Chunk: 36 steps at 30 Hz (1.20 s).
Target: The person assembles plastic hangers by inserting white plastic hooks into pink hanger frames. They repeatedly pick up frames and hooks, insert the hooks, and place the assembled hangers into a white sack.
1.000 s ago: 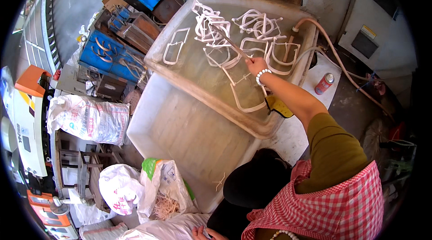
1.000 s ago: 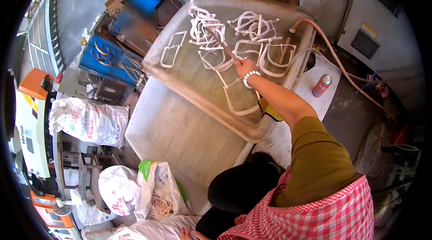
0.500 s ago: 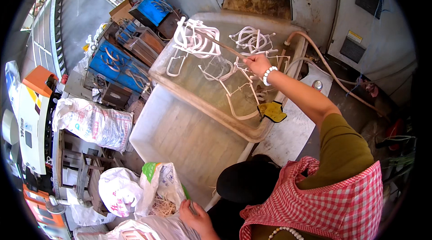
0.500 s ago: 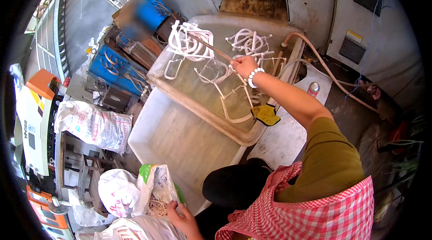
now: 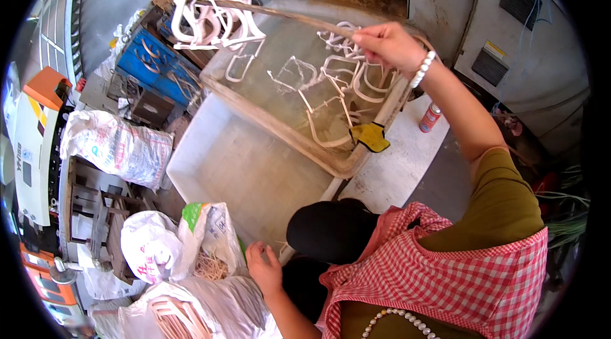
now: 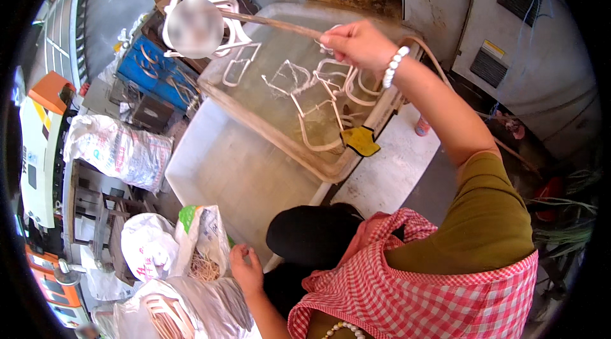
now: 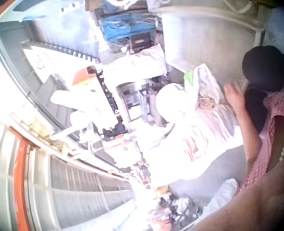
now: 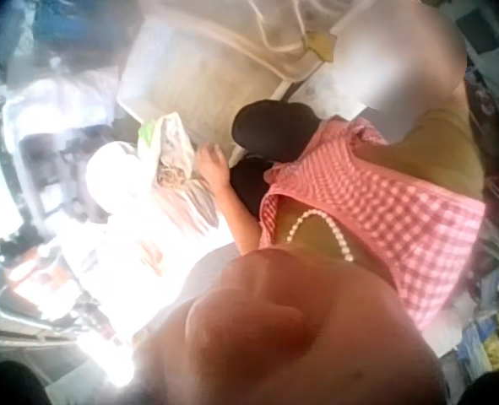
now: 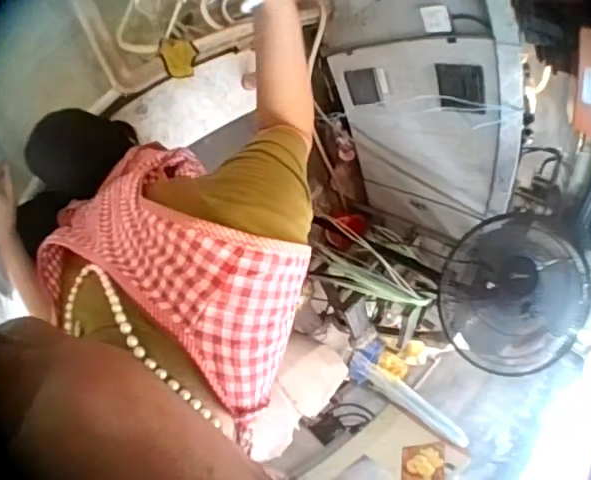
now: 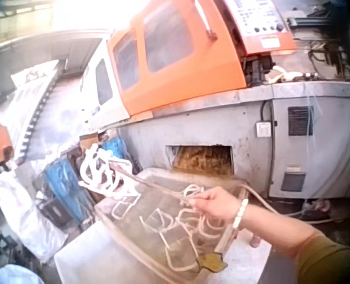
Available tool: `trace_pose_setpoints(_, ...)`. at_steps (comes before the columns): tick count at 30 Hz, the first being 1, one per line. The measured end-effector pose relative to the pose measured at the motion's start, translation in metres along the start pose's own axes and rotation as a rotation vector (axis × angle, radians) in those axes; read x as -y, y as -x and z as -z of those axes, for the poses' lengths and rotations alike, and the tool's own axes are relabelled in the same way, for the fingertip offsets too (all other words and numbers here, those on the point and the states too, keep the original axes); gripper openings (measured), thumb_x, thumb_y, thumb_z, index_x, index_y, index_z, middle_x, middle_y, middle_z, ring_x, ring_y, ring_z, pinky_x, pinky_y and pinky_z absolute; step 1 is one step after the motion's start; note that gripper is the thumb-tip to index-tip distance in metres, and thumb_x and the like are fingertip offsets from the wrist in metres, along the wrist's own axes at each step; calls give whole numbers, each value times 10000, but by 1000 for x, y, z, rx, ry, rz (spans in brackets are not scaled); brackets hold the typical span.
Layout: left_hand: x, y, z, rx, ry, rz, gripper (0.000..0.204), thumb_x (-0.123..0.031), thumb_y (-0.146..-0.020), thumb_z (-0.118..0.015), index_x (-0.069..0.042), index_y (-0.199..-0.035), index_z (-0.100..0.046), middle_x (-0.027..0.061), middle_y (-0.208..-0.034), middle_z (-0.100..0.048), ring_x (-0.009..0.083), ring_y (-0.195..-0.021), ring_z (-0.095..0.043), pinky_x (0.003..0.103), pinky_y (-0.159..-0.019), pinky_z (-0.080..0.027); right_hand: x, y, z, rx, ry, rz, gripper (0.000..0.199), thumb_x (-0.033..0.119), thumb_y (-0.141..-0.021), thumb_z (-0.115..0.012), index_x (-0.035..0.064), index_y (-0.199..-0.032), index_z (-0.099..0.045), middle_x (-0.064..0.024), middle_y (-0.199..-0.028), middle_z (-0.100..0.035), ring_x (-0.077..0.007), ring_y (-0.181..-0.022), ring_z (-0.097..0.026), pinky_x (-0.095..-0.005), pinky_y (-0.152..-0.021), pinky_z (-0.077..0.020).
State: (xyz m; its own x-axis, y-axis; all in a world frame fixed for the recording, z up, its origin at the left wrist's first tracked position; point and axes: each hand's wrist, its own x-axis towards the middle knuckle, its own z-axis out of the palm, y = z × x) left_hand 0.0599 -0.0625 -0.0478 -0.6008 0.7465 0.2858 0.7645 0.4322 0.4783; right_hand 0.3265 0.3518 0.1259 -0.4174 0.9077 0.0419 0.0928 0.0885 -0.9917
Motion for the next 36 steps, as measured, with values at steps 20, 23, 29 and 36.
trace_pose_setpoints(20, -4, 5, -6, 91, 57, 49, 198, -79, -845, -608, 6, -1021, -577, 157, -1035, -577, 287, -813, -609, 378, -745, -492, -58, 69, -11, 779, 1087, 207, 211, 281, -832, -642, 118, -950, -704, -120, -772, -658, -321, -724, -611, -411, -641, -470)
trace_pose_setpoints(23, -2, 5, -8, 113, 45, 51, 199, -76, -846, -611, 9, -1022, -576, 157, -1029, -575, 280, -798, -612, 368, -724, -496, -25, 71, 26, 793, 1103, 318, 185, 267, -842, -634, 104, -911, -688, -104, -731, -653, -281, -691, -620, -397, -613, -467)
trace_pose_setpoints(29, -1, 8, -6, 167, 34, 135, 198, -94, -842, -614, -6, -1016, -580, 153, -1028, -580, 279, -758, -610, 382, -729, -490, 29, 91, 104, 368, 883, 3, 185, 124, -850, -643, 18, -991, -697, -58, -618, -620, -101, -513, -544, -268, -501, -435)
trace_pose_setpoints(36, 0, 7, -8, 210, -29, 76, 202, -109, -842, -618, 3, -1004, -574, 160, -1014, -585, 285, -772, -631, 377, -700, -503, -12, 85, 121, 61, 1370, 90, 196, 198, -822, -620, 59, -928, -708, -142, -674, -627, -278, -602, -604, -378, -575, -469)
